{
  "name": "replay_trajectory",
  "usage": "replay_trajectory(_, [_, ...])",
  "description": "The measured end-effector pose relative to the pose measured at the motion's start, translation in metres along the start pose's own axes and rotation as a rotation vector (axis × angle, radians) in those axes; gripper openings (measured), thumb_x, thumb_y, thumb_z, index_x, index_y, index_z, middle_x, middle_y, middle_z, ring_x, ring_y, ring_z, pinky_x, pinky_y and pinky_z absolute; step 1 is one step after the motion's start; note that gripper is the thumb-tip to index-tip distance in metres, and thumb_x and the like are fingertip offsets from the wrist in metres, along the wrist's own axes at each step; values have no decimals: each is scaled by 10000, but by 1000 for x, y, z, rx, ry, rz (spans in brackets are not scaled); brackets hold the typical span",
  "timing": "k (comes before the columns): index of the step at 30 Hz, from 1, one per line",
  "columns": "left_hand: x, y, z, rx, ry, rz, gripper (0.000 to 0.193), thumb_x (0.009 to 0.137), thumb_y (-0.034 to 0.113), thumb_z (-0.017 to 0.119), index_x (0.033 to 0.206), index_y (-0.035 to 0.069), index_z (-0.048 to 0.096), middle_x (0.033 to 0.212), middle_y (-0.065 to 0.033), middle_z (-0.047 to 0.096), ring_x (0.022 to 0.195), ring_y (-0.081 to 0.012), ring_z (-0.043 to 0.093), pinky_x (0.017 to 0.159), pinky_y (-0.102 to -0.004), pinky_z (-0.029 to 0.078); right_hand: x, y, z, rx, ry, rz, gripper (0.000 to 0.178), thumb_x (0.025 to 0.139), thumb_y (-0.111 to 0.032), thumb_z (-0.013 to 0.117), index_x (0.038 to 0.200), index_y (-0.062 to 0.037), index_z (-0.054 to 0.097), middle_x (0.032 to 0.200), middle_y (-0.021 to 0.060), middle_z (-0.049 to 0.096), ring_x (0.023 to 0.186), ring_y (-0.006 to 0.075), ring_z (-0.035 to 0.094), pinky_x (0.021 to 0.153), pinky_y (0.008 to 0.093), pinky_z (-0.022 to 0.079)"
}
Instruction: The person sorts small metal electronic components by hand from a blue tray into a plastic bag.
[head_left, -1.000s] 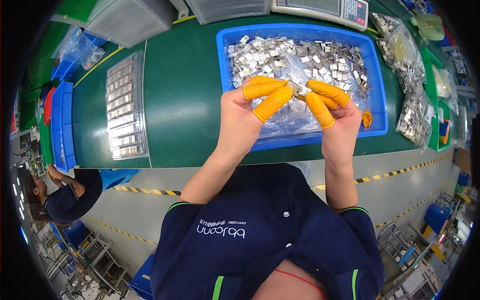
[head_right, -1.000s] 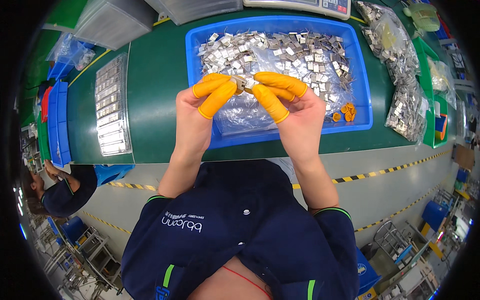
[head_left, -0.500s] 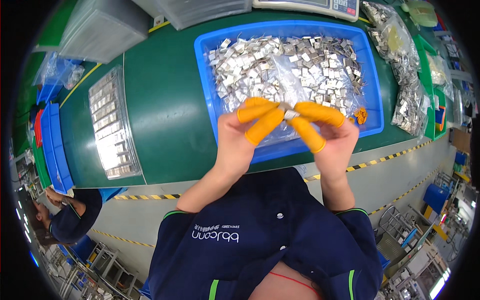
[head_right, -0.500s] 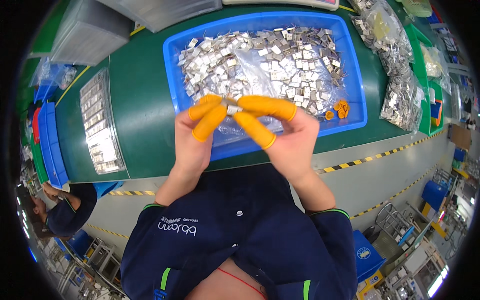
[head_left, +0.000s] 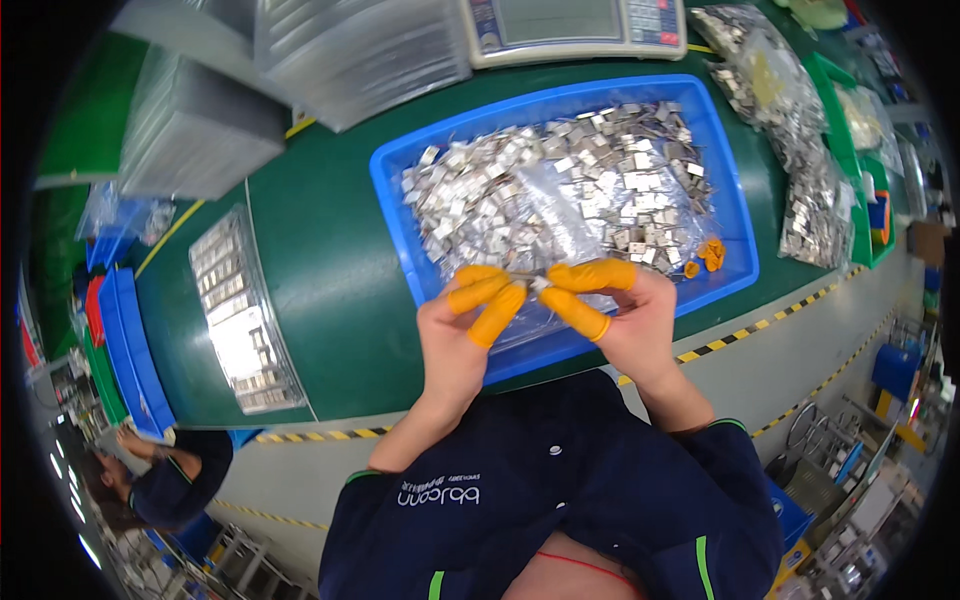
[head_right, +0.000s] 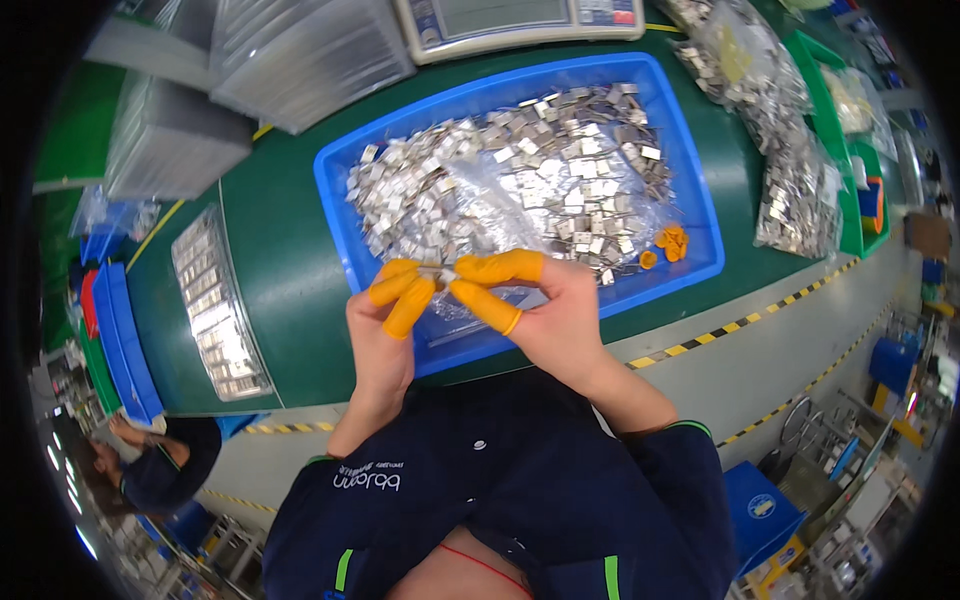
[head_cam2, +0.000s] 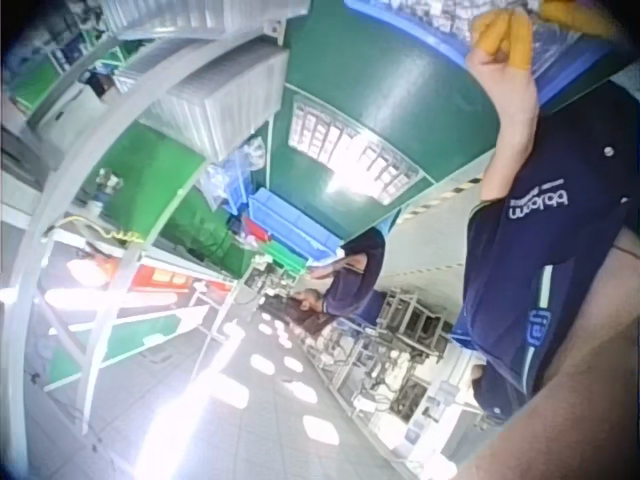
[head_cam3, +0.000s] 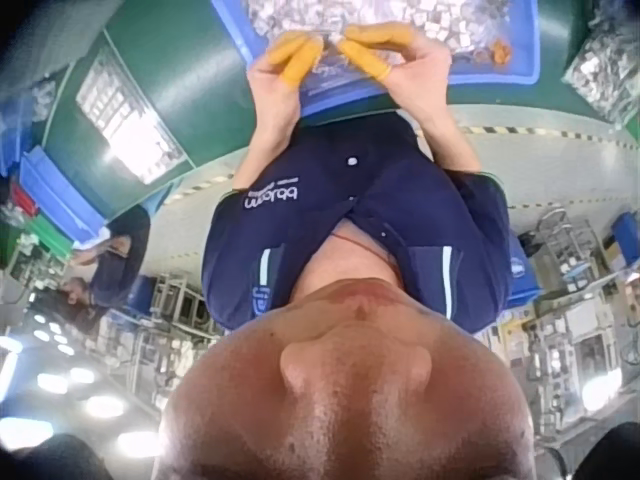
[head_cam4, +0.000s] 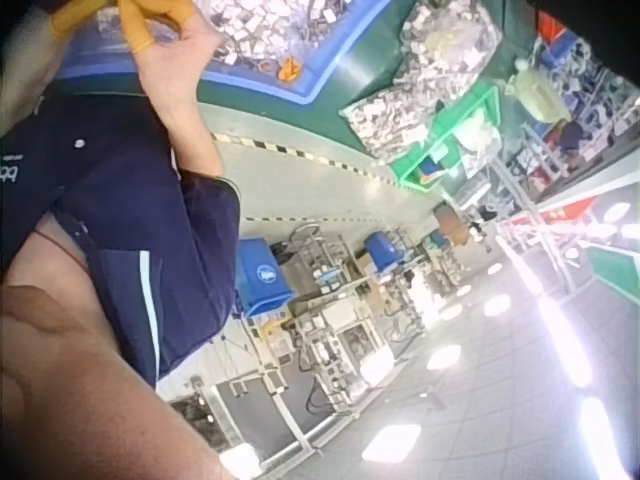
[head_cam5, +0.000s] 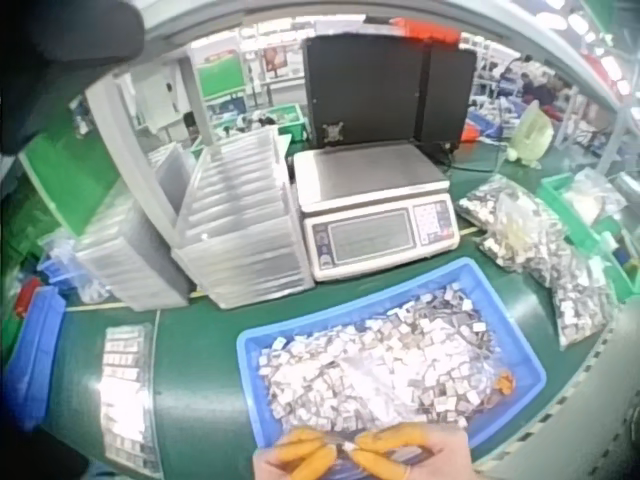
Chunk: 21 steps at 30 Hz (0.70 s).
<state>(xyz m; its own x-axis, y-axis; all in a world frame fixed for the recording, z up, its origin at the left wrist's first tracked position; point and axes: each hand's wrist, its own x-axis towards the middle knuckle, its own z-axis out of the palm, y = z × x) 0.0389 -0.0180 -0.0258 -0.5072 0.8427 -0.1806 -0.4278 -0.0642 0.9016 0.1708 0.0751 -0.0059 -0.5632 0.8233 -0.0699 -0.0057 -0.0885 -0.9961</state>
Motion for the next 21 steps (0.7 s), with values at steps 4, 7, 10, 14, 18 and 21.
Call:
replay_trajectory(4, [-1, 10, -2, 210, -76, 123, 142, 741, -77, 644, 878, -37, 652, 887, -91, 588, 833, -164, 545, 753, -262, 426, 6, -23, -15, -21, -134, 94, 167, 723, -39, 719, 870, 16, 660, 856, 82, 674, 788, 126, 639, 730, 246, 504])
replay_trajectory(7, [2, 19, -11, 510, -187, 281, 128, 736, -76, 642, 858, -38, 647, 862, -102, 592, 795, -176, 546, 732, -269, 427, 10, -24, -23, 59, -339, 188, 189, 739, -61, 714, 901, 14, 655, 867, 91, 670, 797, 127, 639, 735, 256, 509])
replay_trajectory(10, [-2, 27, -3, 132, -268, -20, 119, 732, -79, 635, 844, -39, 644, 867, -115, 597, 787, -184, 553, 730, -273, 432, 2, -19, -23, 162, -388, 98, 285, 721, -74, 734, 972, 4, 624, 859, 79, 662, 817, 132, 634, 751, 266, 504])
replay_trajectory(14, [-5, 27, -11, 146, -351, -82, 90, 747, -56, 626, 835, -43, 638, 885, -120, 601, 815, -186, 567, 730, -283, 447, -9, -11, -17, 150, -329, -31, 367, 717, -82, 740, 1056, -34, 608, 850, 47, 594, 794, 111, 576, 736, 274, 494])
replay_trajectory(18, [-14, 18, -20, -46, -390, -232, 138, 764, 1, 638, 898, -33, 643, 951, -127, 609, 846, -194, 576, 750, -295, 454, -12, 8, -12, 224, -560, -98, 375, 769, -128, 707, 1119, -49, 600, 986, 42, 542, 909, 138, 534, 810, 278, 457])
replay_trajectory(21, [-17, 18, -15, -125, -382, -307, 154, 774, 82, 656, 869, -39, 652, 978, -145, 636, 926, -236, 596, 851, -343, 438, -17, 11, -8, 352, -566, -41, 345, 790, -120, 685, 1112, -30, 602, 1031, 47, 548, 943, 147, 531, 844, 278, 436])
